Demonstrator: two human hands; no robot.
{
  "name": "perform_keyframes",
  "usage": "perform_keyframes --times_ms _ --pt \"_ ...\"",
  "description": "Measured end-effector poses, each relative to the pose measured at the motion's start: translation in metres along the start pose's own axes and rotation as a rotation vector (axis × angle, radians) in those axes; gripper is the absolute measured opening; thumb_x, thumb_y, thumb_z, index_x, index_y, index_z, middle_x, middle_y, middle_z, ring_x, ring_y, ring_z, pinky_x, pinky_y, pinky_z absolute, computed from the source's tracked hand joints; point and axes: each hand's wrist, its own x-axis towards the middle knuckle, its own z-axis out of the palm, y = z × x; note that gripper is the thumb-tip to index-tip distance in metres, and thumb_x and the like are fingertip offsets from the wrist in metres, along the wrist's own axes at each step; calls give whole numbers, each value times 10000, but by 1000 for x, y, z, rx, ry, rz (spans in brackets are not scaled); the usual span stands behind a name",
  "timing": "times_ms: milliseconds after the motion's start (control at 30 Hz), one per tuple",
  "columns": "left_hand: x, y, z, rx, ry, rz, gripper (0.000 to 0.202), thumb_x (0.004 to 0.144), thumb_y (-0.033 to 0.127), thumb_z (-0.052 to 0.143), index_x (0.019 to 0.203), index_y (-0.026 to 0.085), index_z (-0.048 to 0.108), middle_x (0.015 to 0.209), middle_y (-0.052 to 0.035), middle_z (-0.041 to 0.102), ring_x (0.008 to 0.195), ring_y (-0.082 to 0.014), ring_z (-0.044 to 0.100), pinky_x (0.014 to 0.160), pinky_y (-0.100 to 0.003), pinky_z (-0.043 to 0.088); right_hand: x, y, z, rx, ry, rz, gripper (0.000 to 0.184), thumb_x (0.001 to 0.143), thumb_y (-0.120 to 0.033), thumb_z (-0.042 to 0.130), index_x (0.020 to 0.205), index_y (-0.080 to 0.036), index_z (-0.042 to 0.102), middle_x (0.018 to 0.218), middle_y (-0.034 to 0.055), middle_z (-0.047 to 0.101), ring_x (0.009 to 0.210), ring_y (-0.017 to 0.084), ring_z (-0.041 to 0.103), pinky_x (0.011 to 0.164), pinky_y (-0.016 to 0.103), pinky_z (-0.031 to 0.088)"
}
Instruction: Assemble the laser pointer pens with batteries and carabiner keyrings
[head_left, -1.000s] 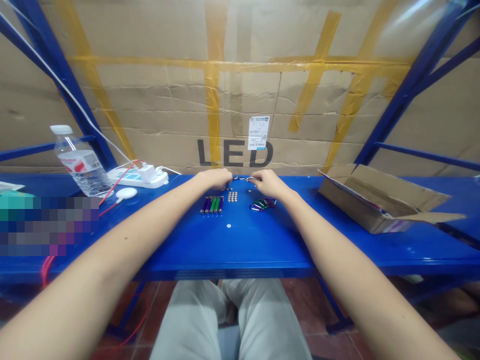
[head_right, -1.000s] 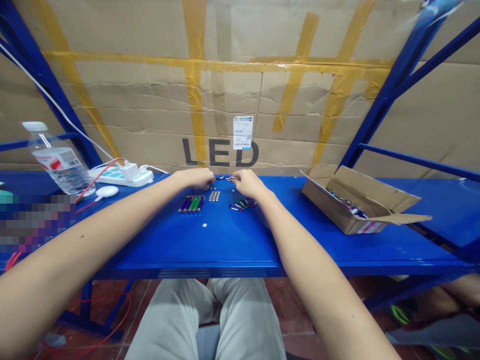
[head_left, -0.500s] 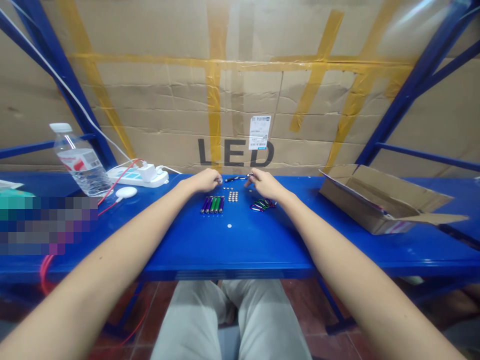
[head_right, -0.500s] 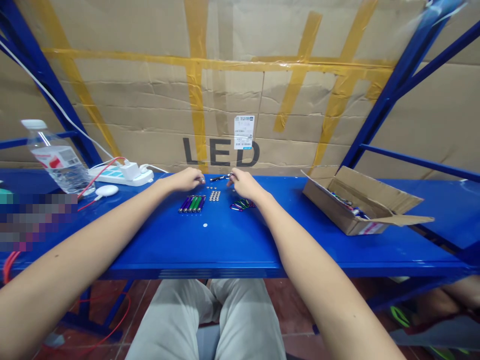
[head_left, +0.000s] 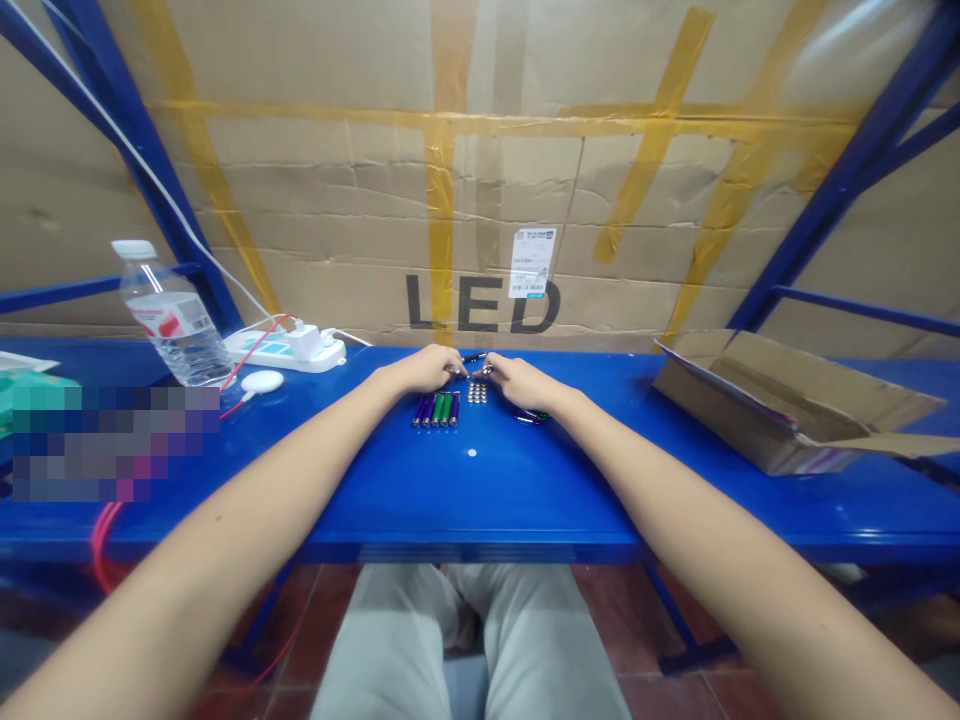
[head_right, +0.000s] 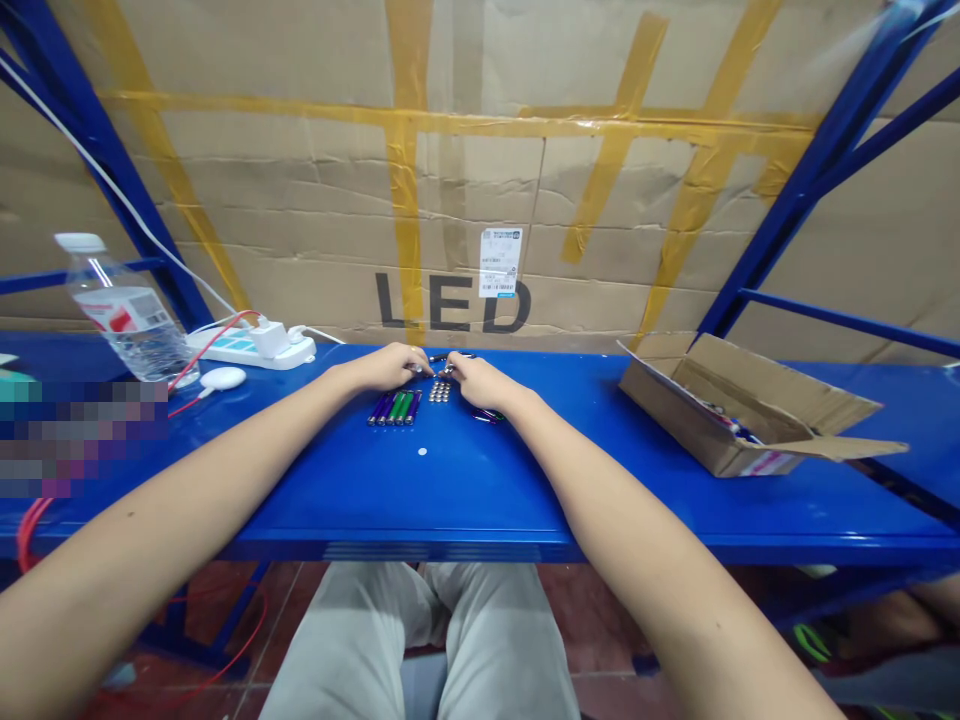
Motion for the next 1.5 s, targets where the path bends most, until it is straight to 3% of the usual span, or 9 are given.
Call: perform_keyframes --times_ms 433,1033,1200,1333,1400,1500 --pt "8 23 -4 -7 -23 0 492 804 -5 427 1120 175 757 1211 -56 722 1116 -175 641 1003 -270 463 -4 8 -8 99 37 21 161 1009 -180 392 1016 -216 549 1164 118 731 1022 260 665 804 327 466" --pt "6 30 -9 -53 -13 -55 478 784 13 439 1091 182 764 1191 -51 736 1115 -186 645 985 -273 470 -4 5 -8 119 52 -20 149 994 -176 391 968 -216 532 1118 99 742 961 239 651 797 321 446" --pt "-1 22 -20 -167 126 -204 375 834 126 508 1124 162 742 1158 -89 740 1070 -209 662 959 -319 486 -6 9 -16 223 204 16 157 979 -184 409 894 -212 537 1060 65 750 953 215 636 845 330 450" --pt "-14 13 -34 -125 184 -393 315 812 239 624 1097 146 719 1092 -98 743 984 -216 677 856 -297 510 -11 16 -24 214 286 78 209 975 -195 409 831 -205 560 990 68 744 918 214 625 844 337 444" --pt "-25 11 -40 -106 158 -539 359 778 241 659 1122 141 688 1049 -105 744 878 -206 694 766 -275 522 -13 19 -26 226 300 95 202 966 -180 407 825 -206 549 963 63 743 896 210 624 826 330 440" --pt "-41 14 -46 -90 3 -738 401 789 210 621 1185 147 630 817 -87 734 614 -179 673 609 -263 513 -13 20 -25 242 297 112 192 958 -178 409 817 -205 535 936 63 740 867 205 619 798 319 436"
